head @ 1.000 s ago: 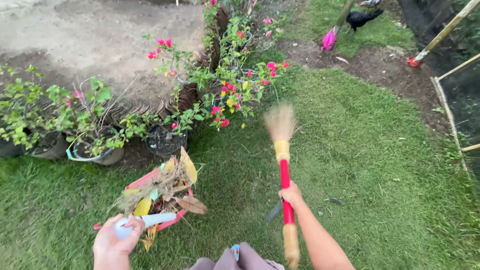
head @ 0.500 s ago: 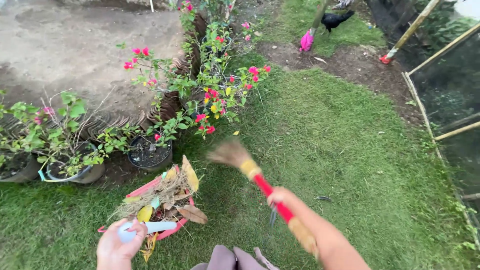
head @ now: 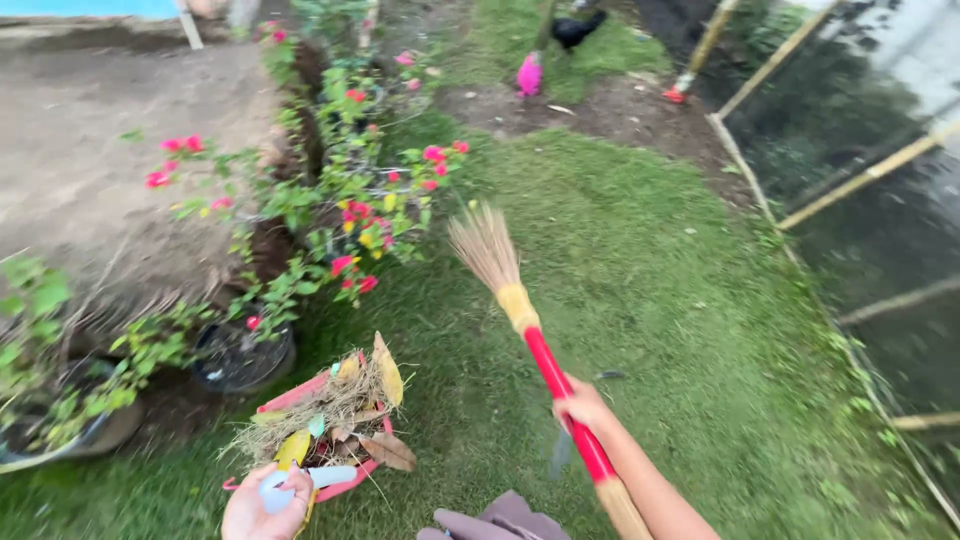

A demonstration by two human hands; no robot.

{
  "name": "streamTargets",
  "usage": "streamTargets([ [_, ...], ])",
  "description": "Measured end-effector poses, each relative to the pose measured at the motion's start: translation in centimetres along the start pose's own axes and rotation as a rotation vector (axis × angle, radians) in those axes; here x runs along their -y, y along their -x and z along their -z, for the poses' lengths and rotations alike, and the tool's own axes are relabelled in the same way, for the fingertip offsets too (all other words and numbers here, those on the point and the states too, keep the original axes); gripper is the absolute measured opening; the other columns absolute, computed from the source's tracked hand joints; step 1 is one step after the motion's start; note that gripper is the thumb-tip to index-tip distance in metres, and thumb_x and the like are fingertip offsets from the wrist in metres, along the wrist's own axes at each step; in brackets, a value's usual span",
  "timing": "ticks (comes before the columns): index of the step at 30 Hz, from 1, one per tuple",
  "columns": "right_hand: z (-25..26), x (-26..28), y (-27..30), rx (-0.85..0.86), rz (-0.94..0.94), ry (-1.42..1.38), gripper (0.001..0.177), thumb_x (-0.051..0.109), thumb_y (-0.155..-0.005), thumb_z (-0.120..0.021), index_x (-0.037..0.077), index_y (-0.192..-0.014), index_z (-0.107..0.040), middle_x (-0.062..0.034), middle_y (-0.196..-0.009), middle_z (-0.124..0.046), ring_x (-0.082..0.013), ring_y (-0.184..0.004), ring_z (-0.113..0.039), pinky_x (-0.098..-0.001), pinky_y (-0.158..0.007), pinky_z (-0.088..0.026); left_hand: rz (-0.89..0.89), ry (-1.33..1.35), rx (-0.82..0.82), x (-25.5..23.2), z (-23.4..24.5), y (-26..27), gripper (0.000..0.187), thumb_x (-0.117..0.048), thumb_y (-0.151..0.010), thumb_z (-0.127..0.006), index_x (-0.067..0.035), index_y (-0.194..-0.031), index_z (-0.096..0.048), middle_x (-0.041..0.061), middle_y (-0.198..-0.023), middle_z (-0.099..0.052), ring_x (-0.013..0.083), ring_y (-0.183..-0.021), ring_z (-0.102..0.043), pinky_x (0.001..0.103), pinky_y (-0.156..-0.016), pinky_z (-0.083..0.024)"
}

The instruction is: Sweeping dry leaves into a dustpan in an outdoor yard.

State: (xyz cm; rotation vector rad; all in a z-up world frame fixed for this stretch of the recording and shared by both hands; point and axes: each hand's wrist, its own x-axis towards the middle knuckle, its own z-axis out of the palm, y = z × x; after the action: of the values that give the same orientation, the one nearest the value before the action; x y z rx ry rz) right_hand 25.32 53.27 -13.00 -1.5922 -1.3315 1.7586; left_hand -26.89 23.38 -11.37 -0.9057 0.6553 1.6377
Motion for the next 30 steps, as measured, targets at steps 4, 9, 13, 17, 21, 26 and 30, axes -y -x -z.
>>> streamTargets([
  [4,7.1,-6.5,6.2,-0.032,-0.167,-0.142,0.051,0.0,-0.067,-0.07,0.008,-0.118,-0.068,-0.0061,-0.058,-0.059,-0.0184,-0.042,-0.054,-0.0336,-0.039,-0.044,-0.031,-0.076,0.034,2.3,-2.3,-2.2,0.034,-0.016,-0.092,-0.062,-0.002,-0.117,-0.043,0.007,-0.095,-0.049,0.0133,-0.076,-0.049,0.023,-0.059,-0.044],
  [9,18.6,-16.9,7.3,-0.243,-0.399,-0.3,0.03,0.001,-0.073,-0.072,-0.003,-0.102,-0.065,-0.0112,-0.06,-0.06,-0.0247,-0.045,-0.058,-0.0396,-0.044,-0.049,0.043,-0.104,-0.015,5.0,-6.0,-3.4,0.037,-0.021,-0.094,-0.058,0.003,-0.119,-0.044,0.012,-0.098,-0.051,0.0144,-0.075,-0.05,0.021,-0.058,-0.046],
  [13,21.4,-21.0,7.3,-0.448,-0.48,-0.382,0.014,0.002,-0.08,-0.069,-0.004,-0.087,-0.058,-0.0151,-0.063,-0.058,-0.0305,-0.048,-0.058,-0.0452,-0.047,-0.05,0.095,-0.095,0.046,6.1,-7.2,-5.2,0.029,-0.022,-0.098,-0.059,-0.003,-0.114,-0.045,0.009,-0.098,-0.051,0.0137,-0.076,-0.05,0.023,-0.059,-0.046],
  [17,21.9,-24.1,3.0,-0.389,-0.491,-0.615,0.007,0.008,-0.085,-0.063,0.003,-0.086,-0.057,-0.0144,-0.068,-0.059,-0.0302,-0.055,-0.059,-0.0459,-0.053,-0.051,0.178,-0.105,0.0,8.6,-9.3,-5.9,0.033,-0.024,-0.094,-0.059,0.0,-0.111,-0.046,0.009,-0.095,-0.05,0.0142,-0.073,-0.05,0.025,-0.057,-0.046],
  [21,18.1,-17.9,-3.5,-0.229,-0.392,-0.962,0.014,0.017,-0.092,-0.066,0.006,-0.092,-0.057,-0.0117,-0.074,-0.064,-0.0284,-0.065,-0.065,-0.0458,-0.062,-0.057,0.074,-0.194,0.035,11.4,-10.9,-7.3,0.024,-0.019,-0.098,-0.057,-0.002,-0.111,-0.045,0.009,-0.097,-0.051,0.013,-0.076,-0.05,0.026,-0.062,-0.049],
  [26,18.2,-3.8,-0.7,0.119,-0.216,-0.693,0.019,0.02,-0.086,-0.065,0.002,-0.087,-0.059,-0.0145,-0.064,-0.063,-0.0257,-0.049,-0.063,-0.0375,-0.044,-0.053,0.093,-0.214,-0.007,15.2,-14.5,-6.5,0.03,-0.019,-0.099,-0.055,0.001,-0.116,-0.041,0.015,-0.099,-0.048,0.0173,-0.079,-0.052,0.022,-0.06,-0.05],
  [30,22.2,-0.9,4.4,0.072,-0.08,-0.821,0.016,0.008,-0.086,-0.068,-0.003,-0.093,-0.059,-0.0061,-0.064,-0.06,-0.0165,-0.05,-0.058,-0.0272,-0.046,-0.047,0.135,-0.186,0.006,16.3,-16.5,-7.2,0.033,-0.02,-0.097,-0.055,0.002,-0.118,-0.041,0.014,-0.097,-0.051,0.0169,-0.078,-0.053,0.021,-0.055,-0.048],
])
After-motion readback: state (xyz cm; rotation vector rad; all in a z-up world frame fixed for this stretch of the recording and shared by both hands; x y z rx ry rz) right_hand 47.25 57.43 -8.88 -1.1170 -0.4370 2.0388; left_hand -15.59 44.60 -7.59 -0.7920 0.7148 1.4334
